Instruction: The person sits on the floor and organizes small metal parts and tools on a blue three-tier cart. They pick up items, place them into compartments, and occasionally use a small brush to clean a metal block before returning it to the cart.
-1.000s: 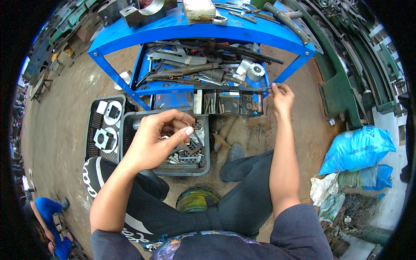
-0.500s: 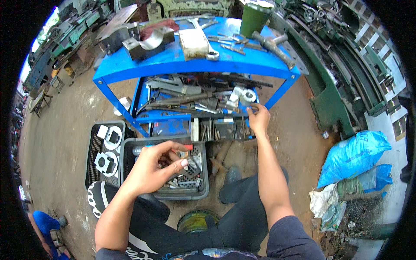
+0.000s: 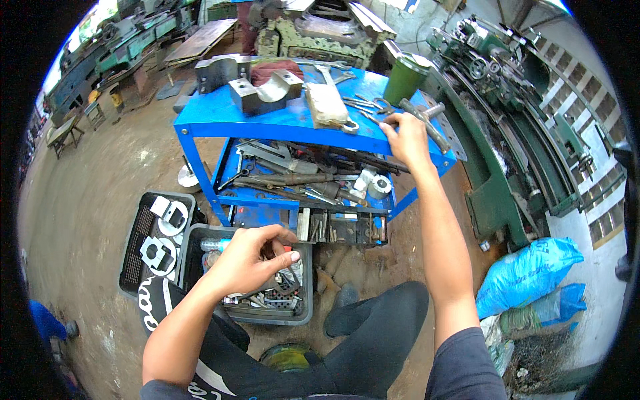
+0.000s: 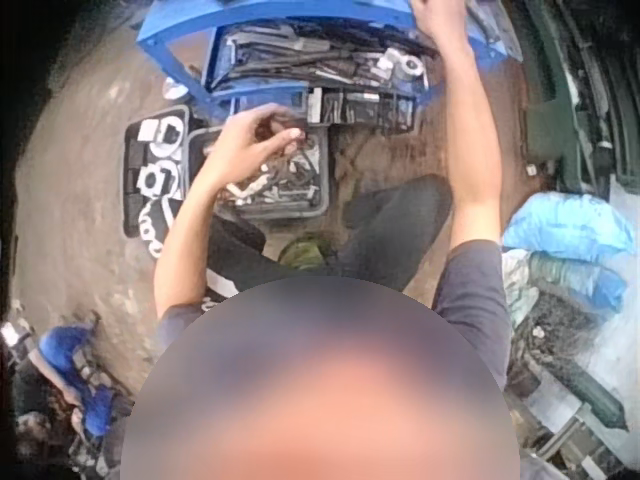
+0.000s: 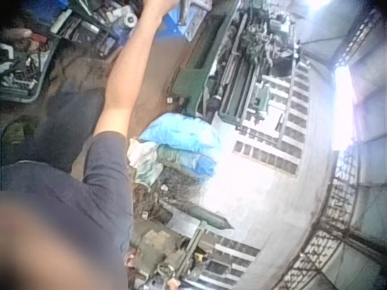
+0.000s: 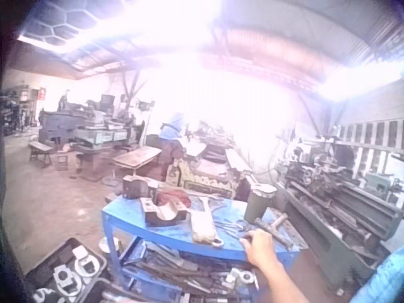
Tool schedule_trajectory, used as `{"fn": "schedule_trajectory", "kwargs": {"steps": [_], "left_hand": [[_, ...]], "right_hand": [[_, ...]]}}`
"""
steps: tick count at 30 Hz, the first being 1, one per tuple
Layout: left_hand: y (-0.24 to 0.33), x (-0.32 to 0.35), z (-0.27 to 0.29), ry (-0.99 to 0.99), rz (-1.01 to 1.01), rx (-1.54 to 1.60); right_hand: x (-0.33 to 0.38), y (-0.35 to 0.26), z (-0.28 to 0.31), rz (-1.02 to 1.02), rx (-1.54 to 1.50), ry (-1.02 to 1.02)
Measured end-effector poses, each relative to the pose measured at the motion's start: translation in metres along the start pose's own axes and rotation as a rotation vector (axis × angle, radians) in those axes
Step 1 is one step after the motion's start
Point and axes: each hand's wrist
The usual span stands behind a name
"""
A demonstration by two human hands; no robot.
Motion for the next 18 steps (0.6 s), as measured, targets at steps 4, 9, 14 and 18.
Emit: {"fn": "schedule_trajectory", "kwargs": {"steps": [4,9,14,18], "left_hand": [[-0.006,0.000,0.008,-0.017,-0.029,-0.005],[-0.008,0.003,0.015,-0.008,0.013,0.014],[-0.005,0.008,0.016,-0.011,-0.031,-0.013],[-0.005,0.006,0.014,-0.019,0.020,-0.001]], "right_hand": [[0.014,0.003,0.010,-0.055,-0.106,0.137],[0.084,0.039,0.007,-0.258,-0.619,0.162],[0.168,0.087,-0.058,-0.744,-1.074,0.220],[0.206,0.118,-0.108,-0.959,-1.125,-0.049]]}}
Point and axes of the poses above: each hand's wrist, its own x-axis away from the middle knuckle, its own z-axis out of the back of the hand, y = z × x, and after that the axes turned 9 degrees about -z, right-handed
